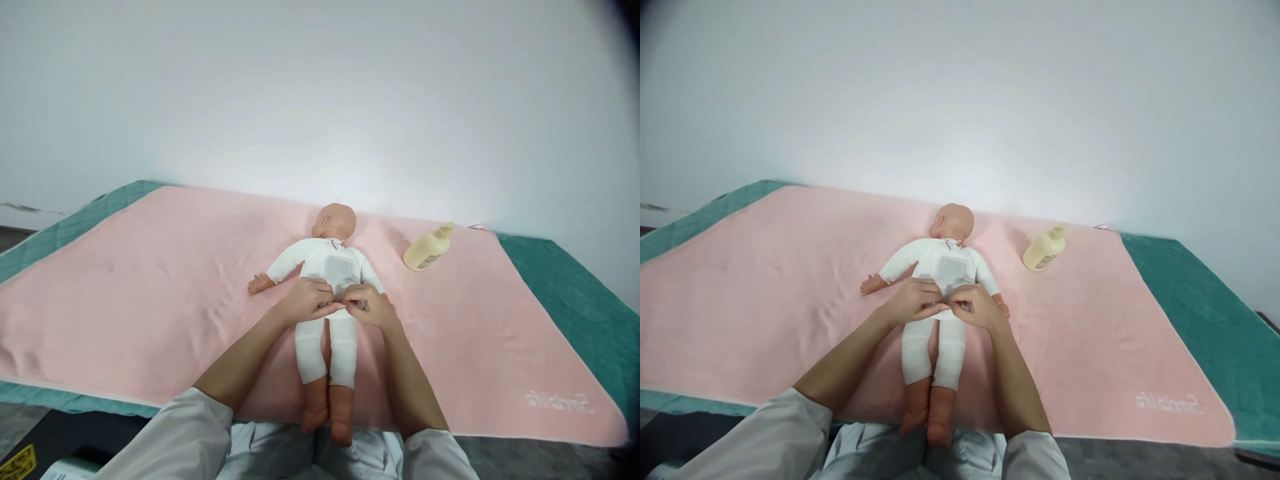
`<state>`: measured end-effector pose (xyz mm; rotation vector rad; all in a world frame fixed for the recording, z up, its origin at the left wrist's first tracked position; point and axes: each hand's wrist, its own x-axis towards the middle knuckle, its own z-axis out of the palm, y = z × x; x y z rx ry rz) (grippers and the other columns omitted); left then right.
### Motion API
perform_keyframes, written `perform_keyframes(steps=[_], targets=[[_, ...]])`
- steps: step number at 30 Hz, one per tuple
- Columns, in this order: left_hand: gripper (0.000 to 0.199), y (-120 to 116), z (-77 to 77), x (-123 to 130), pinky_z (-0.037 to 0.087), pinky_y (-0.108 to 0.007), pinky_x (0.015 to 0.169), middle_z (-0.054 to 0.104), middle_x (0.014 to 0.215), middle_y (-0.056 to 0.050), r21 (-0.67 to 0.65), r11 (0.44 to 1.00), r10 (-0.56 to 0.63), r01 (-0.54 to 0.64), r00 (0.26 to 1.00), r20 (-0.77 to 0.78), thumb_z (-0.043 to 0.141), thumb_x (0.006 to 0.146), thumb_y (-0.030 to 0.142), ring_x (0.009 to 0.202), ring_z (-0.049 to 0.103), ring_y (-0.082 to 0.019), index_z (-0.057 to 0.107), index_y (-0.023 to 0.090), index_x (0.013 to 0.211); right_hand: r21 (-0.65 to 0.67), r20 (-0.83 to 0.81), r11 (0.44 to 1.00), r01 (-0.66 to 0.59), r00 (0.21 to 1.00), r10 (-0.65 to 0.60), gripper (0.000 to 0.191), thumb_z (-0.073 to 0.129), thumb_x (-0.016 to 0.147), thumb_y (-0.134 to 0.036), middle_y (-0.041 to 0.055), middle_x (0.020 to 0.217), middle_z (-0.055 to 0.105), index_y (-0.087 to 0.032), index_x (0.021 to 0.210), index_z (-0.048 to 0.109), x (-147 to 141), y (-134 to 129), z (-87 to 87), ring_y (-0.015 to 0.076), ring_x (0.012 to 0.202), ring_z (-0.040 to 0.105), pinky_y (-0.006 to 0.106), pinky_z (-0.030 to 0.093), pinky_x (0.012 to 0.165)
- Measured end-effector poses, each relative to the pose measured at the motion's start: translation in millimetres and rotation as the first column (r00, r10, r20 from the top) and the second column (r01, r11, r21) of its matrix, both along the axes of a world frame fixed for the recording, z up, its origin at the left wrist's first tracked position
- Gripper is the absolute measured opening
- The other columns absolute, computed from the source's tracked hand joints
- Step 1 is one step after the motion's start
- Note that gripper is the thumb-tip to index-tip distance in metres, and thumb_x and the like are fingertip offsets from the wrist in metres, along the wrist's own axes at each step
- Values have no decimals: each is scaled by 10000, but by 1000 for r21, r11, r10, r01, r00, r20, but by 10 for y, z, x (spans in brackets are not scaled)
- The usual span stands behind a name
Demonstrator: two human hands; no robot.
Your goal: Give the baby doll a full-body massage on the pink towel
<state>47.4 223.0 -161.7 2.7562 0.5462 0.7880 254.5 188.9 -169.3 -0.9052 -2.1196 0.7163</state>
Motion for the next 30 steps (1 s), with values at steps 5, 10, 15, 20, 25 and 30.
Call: perform_keyframes(steps=[5,10,15,20,25,30], targets=[[400,49,-66,-27,431,-290,575,606,611,-17,52,997,51,-61,982,180,387,985,331,594,556,-141,604,192,680,49,-139,998,36,990,-29,258,500,943,-313,44,773,708,-225,816,707,-14,3,-13,183,725,635,334,521,690],[377,77,-72,-28,434,-290,599,635,662,-32,24,994,102,-111,969,224,401,982,319,635,557,-144,619,185,705,96,-112,993,62,992,-51,224,514,943,-294,42,821,727,-242,878,721,-42,13,-17,194,773,643,369,528,756],[434,71,-73,14,437,-286,634,624,644,-21,-69,988,143,-136,982,126,388,996,381,654,570,-146,646,182,710,117,-7,988,99,995,-99,229,516,925,-267,17,692,678,-240,793,701,-45,31,-47,182,672,593,334,497,663],[496,65,-75,37,438,-279,627,608,606,-15,-169,970,187,-172,979,80,369,999,421,645,572,-143,657,183,672,117,58,989,95,993,-102,218,516,911,-242,15,682,672,-237,800,704,-56,36,-51,186,671,587,331,487,657],[468,69,-70,21,450,-292,636,635,637,-26,-163,971,203,-174,962,181,388,995,397,646,571,-145,658,182,679,134,-95,987,90,992,-78,196,521,920,-232,24,794,719,-242,861,707,-58,36,-75,188,744,629,350,512,724],[414,92,-79,3,475,-343,737,681,746,-36,-160,961,265,-224,912,313,395,995,370,738,604,-164,677,194,749,183,-128,960,210,974,-188,216,495,941,-245,42,870,722,-249,906,708,-61,39,-85,206,823,629,390,514,770]])
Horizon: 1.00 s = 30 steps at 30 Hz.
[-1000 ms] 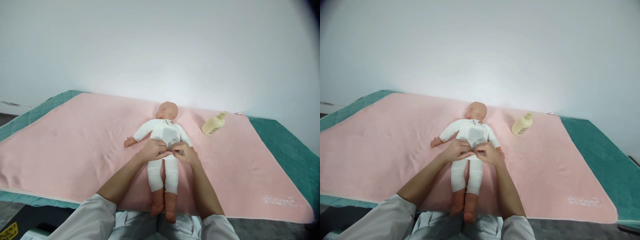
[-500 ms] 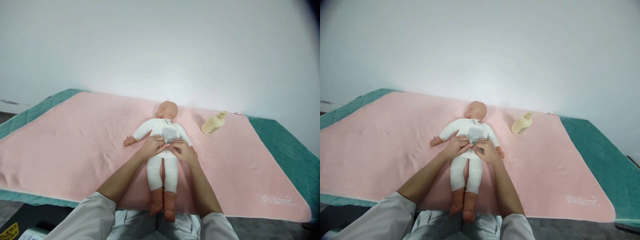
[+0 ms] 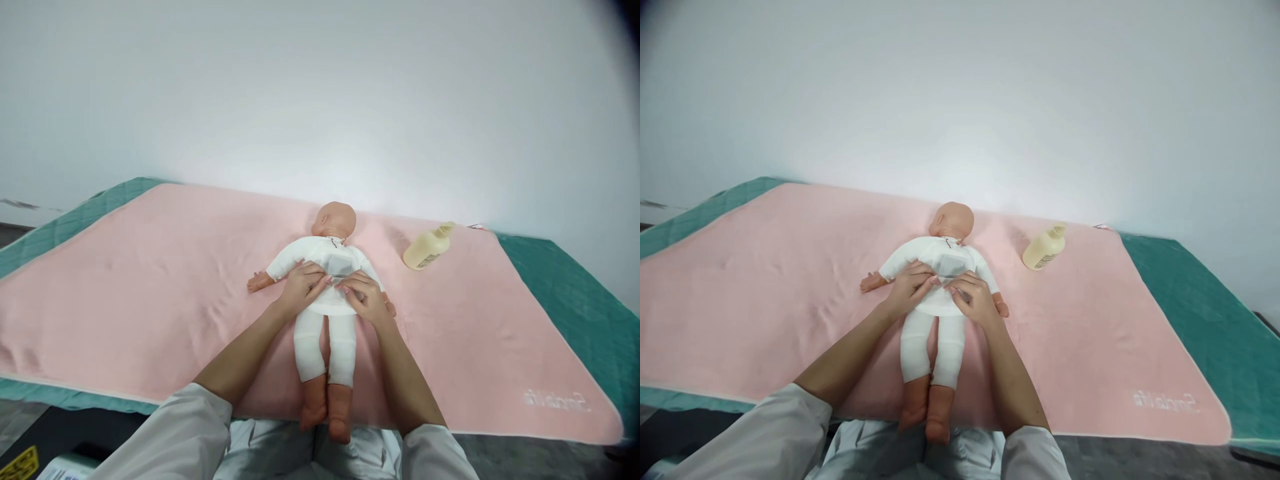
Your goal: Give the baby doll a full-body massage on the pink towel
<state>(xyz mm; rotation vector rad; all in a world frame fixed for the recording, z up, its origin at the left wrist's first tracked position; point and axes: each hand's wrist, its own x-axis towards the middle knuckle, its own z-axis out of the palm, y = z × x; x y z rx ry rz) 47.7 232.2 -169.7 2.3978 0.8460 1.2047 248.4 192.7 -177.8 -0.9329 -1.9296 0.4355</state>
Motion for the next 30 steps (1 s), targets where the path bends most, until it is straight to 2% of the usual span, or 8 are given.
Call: perform_keyframes(steps=[4,12,17,22,26,30], targets=[[384,25,-19,-1,473,-347,769,696,778,-32,-16,1000,4,-4,1000,-9,410,993,349,767,618,-167,680,192,770,14,39,998,58,998,-58,234,480,944,-241,52,913,718,-250,930,714,-5,21,-12,215,874,629,399,522,792],[391,48,-28,14,473,-328,746,697,754,-36,-65,998,-16,8,992,-125,415,990,367,752,634,-170,675,175,770,-10,149,997,71,986,-68,207,512,911,-189,27,867,728,-244,892,711,7,55,-61,202,847,640,373,523,793],[370,34,-45,13,473,-327,747,697,758,-33,-23,1000,10,-11,999,-52,424,989,334,744,625,-160,683,175,777,61,125,996,68,989,-75,220,496,916,-177,35,887,725,-237,922,708,-4,39,-43,202,860,632,373,528,780],[313,30,-42,5,487,-358,827,706,914,-57,13,997,72,-74,995,69,453,977,303,884,623,-178,706,190,832,172,67,978,118,989,-131,239,504,929,-182,49,1114,699,-250,1054,697,-17,64,-62,220,1060,595,432,501,936],[280,54,-60,9,488,-390,917,723,1024,-57,6,998,62,-63,995,78,452,976,263,983,645,-185,715,196,904,140,66,982,125,989,-135,279,501,948,-208,36,1190,676,-274,1165,664,-17,98,-99,218,1156,567,448,470,1011],[254,78,-85,21,494,-392,942,735,1061,-40,-2,999,46,-46,999,23,463,971,250,1024,656,-184,711,199,959,86,67,989,118,990,-124,282,494,961,-231,32,1181,680,-290,1175,668,-19,110,-103,211,1151,580,442,474,1013]])
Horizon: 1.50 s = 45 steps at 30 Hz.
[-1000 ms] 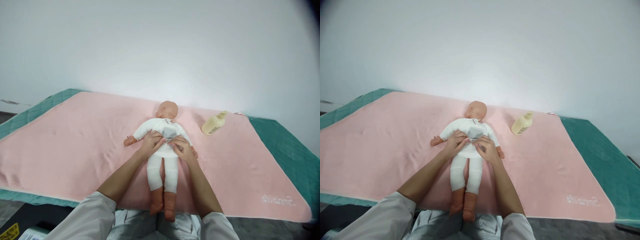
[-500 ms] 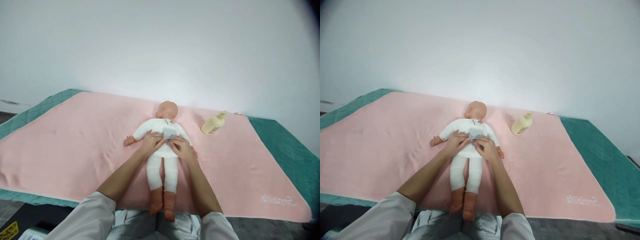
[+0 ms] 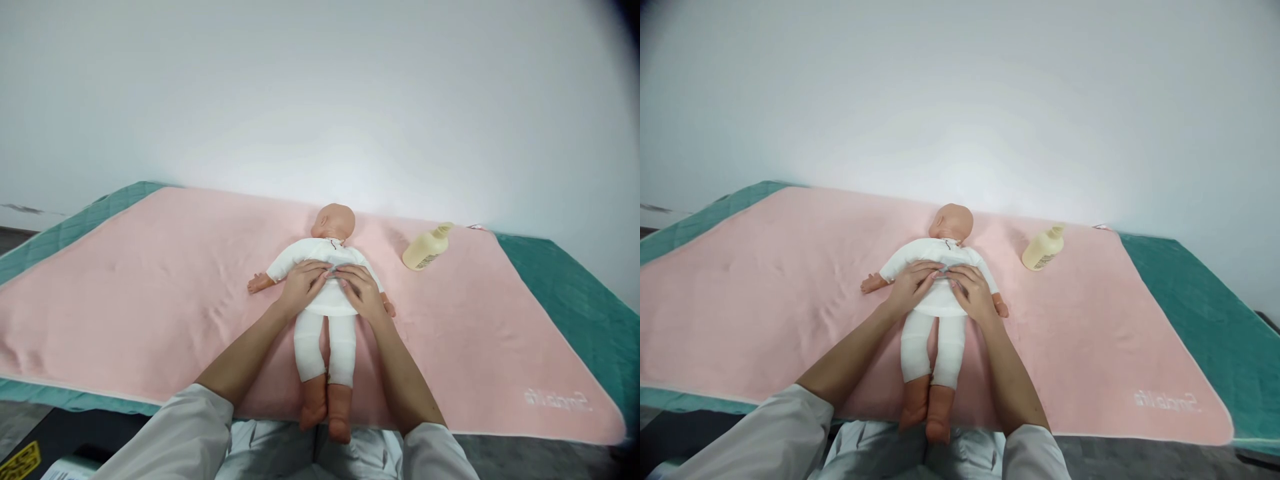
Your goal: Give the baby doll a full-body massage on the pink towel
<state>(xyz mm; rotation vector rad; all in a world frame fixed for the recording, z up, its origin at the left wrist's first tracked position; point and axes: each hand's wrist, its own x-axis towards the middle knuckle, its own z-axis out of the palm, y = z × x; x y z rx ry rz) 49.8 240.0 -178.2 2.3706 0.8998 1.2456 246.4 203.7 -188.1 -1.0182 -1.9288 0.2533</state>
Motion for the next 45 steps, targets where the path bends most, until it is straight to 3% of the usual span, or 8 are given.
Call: perform_keyframes(steps=[11,20,33,39,45], targets=[[269,38,-33,-1,510,-397,938,740,1047,-34,-37,999,15,-16,999,-29,456,975,273,1004,673,-183,715,204,951,-58,-47,998,-18,999,15,257,496,967,-257,28,1159,691,-292,1141,682,-5,11,-11,204,1153,589,427,471,1021],[263,13,-22,-4,462,-425,1039,647,1264,-67,-32,999,30,-33,996,-78,461,965,272,1181,591,-202,667,200,1112,-110,-35,993,46,998,-50,320,489,968,-315,67,1347,572,-266,1262,606,-4,7,-24,220,1294,484,446,394,1121],[302,34,-14,-5,471,-437,1019,676,1205,-75,-86,995,33,-45,990,-140,460,963,320,1158,608,-223,594,189,1200,-175,-49,984,30,998,-39,324,478,972,-323,70,1297,618,-258,1262,606,4,26,-18,213,1267,518,437,403,1116],[286,111,48,-9,472,-421,1035,673,1210,-73,-55,998,4,-10,996,-93,452,967,305,1170,597,-212,612,190,1174,-139,-57,989,47,997,-55,359,462,976,-363,68,1383,551,-273,1302,581,13,48,-52,227,1323,468,461,377,1143],[296,183,54,38,458,-428,1046,674,1200,-80,-15,1000,16,-18,985,-171,456,969,332,1163,595,-220,623,176,1158,-176,-23,983,45,999,-49,405,434,987,-402,68,1411,531,-268,1357,529,14,87,-43,219,1348,443,450,350,1165]])
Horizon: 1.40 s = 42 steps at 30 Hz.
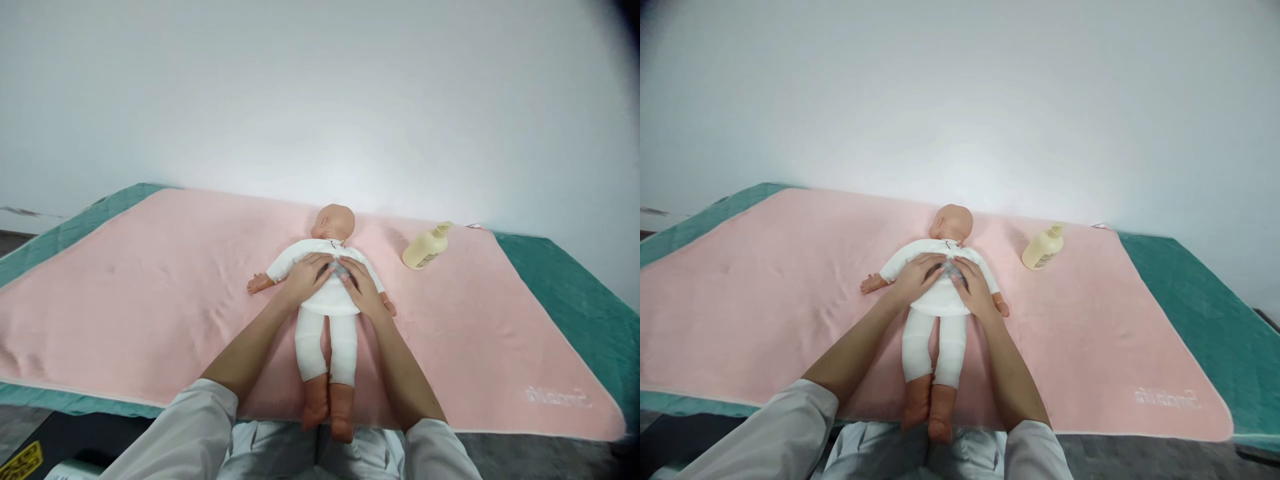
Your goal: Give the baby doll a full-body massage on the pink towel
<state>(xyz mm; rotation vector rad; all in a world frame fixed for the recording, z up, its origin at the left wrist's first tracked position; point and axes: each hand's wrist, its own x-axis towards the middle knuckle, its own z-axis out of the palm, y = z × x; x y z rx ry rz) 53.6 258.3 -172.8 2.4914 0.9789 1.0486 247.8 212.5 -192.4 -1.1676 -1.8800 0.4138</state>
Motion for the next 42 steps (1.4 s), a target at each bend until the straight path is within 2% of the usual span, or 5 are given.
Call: perform_keyframes(steps=[10,16,22,36,42], targets=[[290,-19,18,83,490,-447,983,693,1148,-102,2,1000,20,-20,995,-96,479,956,337,1100,626,-249,633,158,1126,-51,87,999,-4,996,9,435,424,984,-450,88,1371,568,-246,1357,512,-3,68,-5,247,1293,493,488,380,1119],[280,-39,29,64,481,-442,1012,685,1172,-90,51,999,7,-4,999,-42,442,967,279,1126,612,-228,642,170,1129,-6,40,999,32,999,-32,395,428,984,-440,87,1306,599,-244,1299,562,-10,103,20,238,1257,509,475,398,1104],[331,-9,-17,64,400,-493,1102,609,1309,-103,71,997,39,-34,997,-71,464,957,300,1270,511,-257,610,178,1227,14,49,1000,7,999,-8,456,417,984,-447,79,1451,483,-269,1401,469,-24,116,3,236,1369,407,481,331,1164],[330,15,15,97,424,-485,1063,649,1233,-101,4,1000,-10,10,993,-114,484,923,268,1195,557,-259,591,175,1222,-40,69,999,17,998,-15,478,405,976,-503,102,1357,577,-235,1352,525,-32,171,-58,254,1294,494,493,379,1121],[332,28,-24,85,419,-476,1082,637,1272,-108,36,999,-12,16,995,-99,476,943,284,1227,546,-252,600,161,1225,-70,5,998,-11,1000,11,468,403,982,-481,90,1434,510,-260,1385,492,50,122,-47,237,1355,440,480,338,1162]])
